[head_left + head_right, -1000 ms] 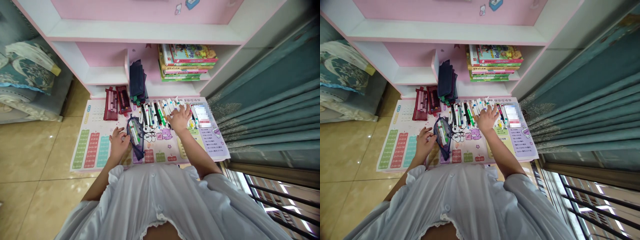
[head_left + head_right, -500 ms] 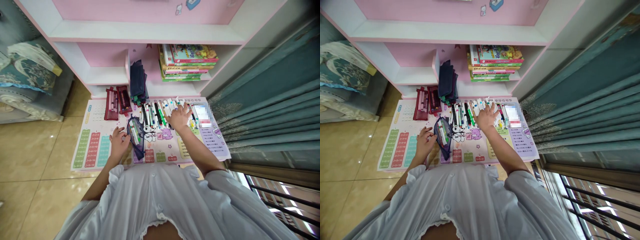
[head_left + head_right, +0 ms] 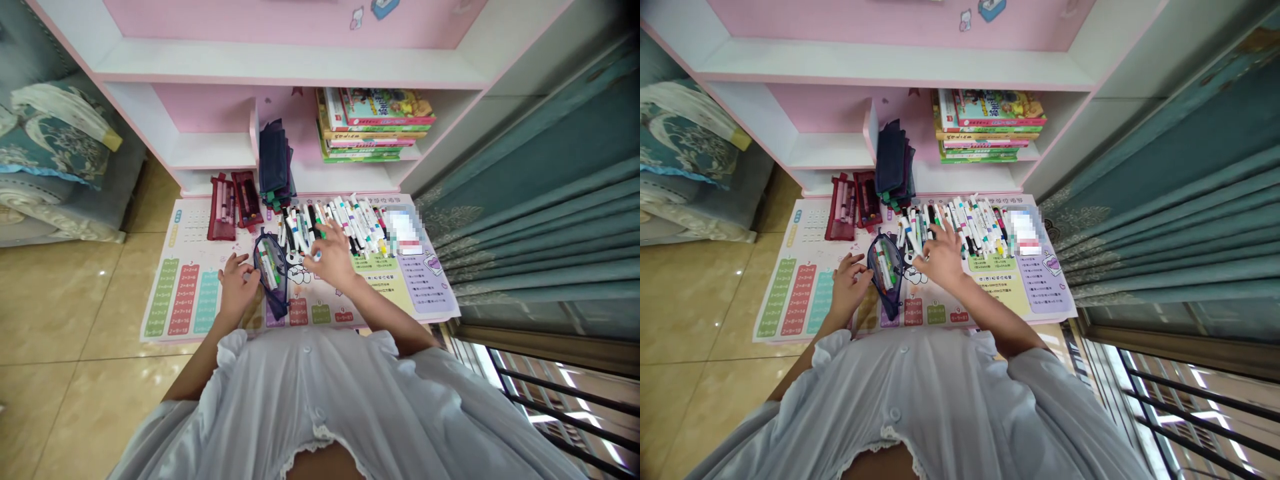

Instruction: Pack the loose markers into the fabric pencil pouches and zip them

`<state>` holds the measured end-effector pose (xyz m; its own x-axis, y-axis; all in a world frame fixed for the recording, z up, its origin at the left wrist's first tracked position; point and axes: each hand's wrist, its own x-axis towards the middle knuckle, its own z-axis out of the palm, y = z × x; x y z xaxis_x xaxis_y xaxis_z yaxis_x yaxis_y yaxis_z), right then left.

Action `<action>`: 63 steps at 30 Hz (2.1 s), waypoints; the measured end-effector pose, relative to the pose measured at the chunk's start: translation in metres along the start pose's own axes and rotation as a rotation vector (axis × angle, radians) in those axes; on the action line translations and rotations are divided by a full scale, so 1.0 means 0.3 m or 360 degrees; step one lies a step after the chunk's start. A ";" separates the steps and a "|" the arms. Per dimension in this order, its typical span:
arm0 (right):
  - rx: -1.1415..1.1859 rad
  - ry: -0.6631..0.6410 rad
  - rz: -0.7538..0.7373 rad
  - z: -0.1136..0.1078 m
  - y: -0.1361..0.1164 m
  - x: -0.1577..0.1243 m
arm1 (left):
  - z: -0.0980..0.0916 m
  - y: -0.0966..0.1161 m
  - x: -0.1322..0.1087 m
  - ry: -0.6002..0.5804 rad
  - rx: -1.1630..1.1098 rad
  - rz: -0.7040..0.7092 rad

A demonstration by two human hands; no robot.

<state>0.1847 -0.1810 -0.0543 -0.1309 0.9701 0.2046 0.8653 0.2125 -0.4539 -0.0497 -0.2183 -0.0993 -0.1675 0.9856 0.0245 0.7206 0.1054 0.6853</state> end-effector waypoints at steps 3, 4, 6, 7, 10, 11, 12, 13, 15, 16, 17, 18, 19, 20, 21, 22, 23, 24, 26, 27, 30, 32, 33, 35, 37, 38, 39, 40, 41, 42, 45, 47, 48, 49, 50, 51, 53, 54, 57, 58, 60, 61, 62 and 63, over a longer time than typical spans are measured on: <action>0.0096 -0.0123 -0.0149 0.046 -0.080 -0.043 | -0.003 0.007 0.000 0.0001 0.0019 -0.0015; 0.0106 -0.0168 -0.0174 0.063 -0.100 -0.052 | -0.004 0.009 0.000 0.0003 0.0023 -0.0016; 0.0106 -0.0261 -0.0211 0.097 -0.130 -0.061 | -0.008 0.010 0.000 0.0010 0.0027 -0.0013; 0.0098 -0.0298 -0.0223 0.113 -0.141 -0.062 | -0.009 0.011 -0.001 0.0016 0.0026 -0.0011; 0.0063 -0.0358 -0.0243 0.153 -0.162 -0.058 | -0.011 0.009 -0.002 0.0029 0.0016 -0.0010; 0.0053 -0.0367 -0.0243 0.164 -0.165 -0.055 | -0.011 0.008 -0.002 0.0033 0.0013 -0.0009; 0.0043 -0.0374 -0.0245 0.174 -0.168 -0.053 | -0.011 0.006 -0.002 0.0034 0.0011 -0.0007; 0.0033 -0.0378 -0.0248 0.182 -0.170 -0.052 | -0.010 0.005 -0.003 0.0034 0.0009 -0.0003; 0.0014 -0.0376 -0.0264 0.193 -0.173 -0.050 | -0.007 0.002 -0.003 0.0037 0.0007 0.0006; 0.0006 -0.0375 -0.0274 0.197 -0.174 -0.050 | -0.006 0.000 -0.003 0.0038 0.0006 0.0011; -0.0001 -0.0376 -0.0283 0.199 -0.174 -0.051 | -0.005 -0.001 -0.002 0.0037 0.0007 0.0015; -0.0005 -0.0376 -0.0290 0.201 -0.173 -0.052 | -0.004 -0.002 -0.002 0.0033 0.0009 0.0017; -0.0005 -0.0376 -0.0293 0.201 -0.169 -0.052 | -0.003 -0.002 -0.001 0.0028 0.0013 0.0017; -0.0001 -0.0370 -0.0294 0.201 -0.163 -0.052 | -0.002 -0.002 -0.001 0.0022 0.0016 0.0017; 0.0009 -0.0349 -0.0291 0.199 -0.153 -0.051 | -0.002 -0.001 0.000 0.0016 0.0017 0.0019; 0.0019 -0.0313 -0.0283 0.195 -0.139 -0.048 | -0.001 -0.001 0.000 0.0012 0.0015 0.0021; 0.0028 -0.0260 -0.0268 0.189 -0.122 -0.043 | -0.001 0.000 0.001 0.0009 0.0010 0.0021; 0.0030 -0.0194 -0.0240 0.181 -0.100 -0.037 | -0.002 0.001 0.001 0.0005 0.0005 0.0016; 0.0009 -0.0043 -0.0151 0.160 -0.046 -0.020 | -0.002 0.002 0.001 -0.0010 -0.0002 -0.0009; -0.0017 0.0034 -0.0094 0.147 -0.017 -0.010 | -0.003 0.003 0.002 -0.0019 -0.0003 -0.0022; -0.0150 0.0230 0.0081 0.106 0.072 0.017 | -0.003 0.003 0.002 -0.0023 -0.0009 -0.0019; -0.0266 0.0306 0.0200 0.083 0.122 0.030 | -0.002 0.003 0.001 -0.0010 -0.0011 -0.0001; -0.0316 0.0317 0.0249 0.075 0.143 0.034 | -0.002 0.003 0.001 -0.0006 -0.0009 0.0004; -0.0387 0.0296 0.0310 0.066 0.175 0.040 | -0.002 0.005 0.001 -0.0005 0.0001 -0.0001; -0.0417 0.0271 0.0329 0.064 0.196 0.042 | -0.002 0.007 0.001 -0.0007 0.0009 -0.0008; -0.0423 0.0267 0.0330 0.066 0.204 0.043 | -0.002 0.008 0.001 -0.0009 0.0011 -0.0010; -0.0424 0.0264 0.0328 0.068 0.210 0.043 | -0.002 0.008 0.001 -0.0011 0.0012 -0.0013; -0.0423 0.0256 0.0324 0.071 0.214 0.043 | -0.003 0.008 0.002 -0.0013 0.0012 -0.0014; -0.0423 0.0240 0.0322 0.073 0.218 0.043 | -0.003 0.007 0.002 -0.0011 0.0011 -0.0014; -0.0425 0.0216 0.0319 0.075 0.220 0.044 | -0.003 0.007 0.003 -0.0007 0.0008 -0.0013; -0.0436 0.0138 0.0312 0.078 0.225 0.048 | -0.003 0.007 0.004 0.0005 0.0000 -0.0005; -0.0427 0.0112 0.0301 0.075 0.227 0.052 | -0.003 0.009 0.004 0.0002 -0.0001 -0.0012; -0.0413 0.0111 0.0294 0.072 0.227 0.054 | -0.003 0.010 0.004 -0.0001 -0.0001 -0.0017; -0.0396 0.0117 0.0288 0.068 0.225 0.054 | -0.003 0.012 0.004 -0.0004 -0.0003 -0.0020; -0.0376 0.0130 0.0284 0.062 0.219 0.053 | -0.003 0.013 0.004 -0.0008 -0.0006 -0.0021; -0.0353 0.0150 0.0278 0.055 0.210 0.050 | -0.004 0.015 0.004 -0.0012 -0.0008 -0.0022; -0.0293 0.0210 0.0246 0.040 0.179 0.037 | -0.005 0.018 0.004 -0.0022 -0.0007 -0.0032; -0.0252 0.0237 0.0212 0.034 0.156 0.026 | -0.006 0.020 0.005 -0.0024 -0.0005 -0.0041; -0.0081 0.0248 0.0033 0.031 0.071 -0.018 | -0.006 0.022 0.005 -0.0023 0.0008 -0.0057; -0.0014 0.0220 -0.0031 0.038 0.041 -0.035 | -0.006 0.022 0.005 -0.0021 0.0013 -0.0055; 0.0116 0.0107 -0.0175 0.061 -0.011 -0.067 | -0.005 0.020 0.004 -0.0014 0.0024 -0.0045; 0.0172 0.0060 -0.0228 0.075 -0.031 -0.082 | -0.005 0.018 0.004 -0.0008 0.0029 -0.0037; 0.0215 0.0026 -0.0259 0.090 -0.047 -0.094 | -0.005 0.015 0.003 0.0000 0.0034 -0.0028; 0.0246 0.0001 -0.0283 0.103 -0.059 -0.104 | -0.006 0.012 0.003 0.0009 0.0039 -0.0021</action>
<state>0.1584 -0.2114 -0.0794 -0.2741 0.9158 0.2935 0.7442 0.3953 -0.5384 -0.0484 -0.2174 -0.0956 -0.1805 0.9834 0.0197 0.7345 0.1215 0.6676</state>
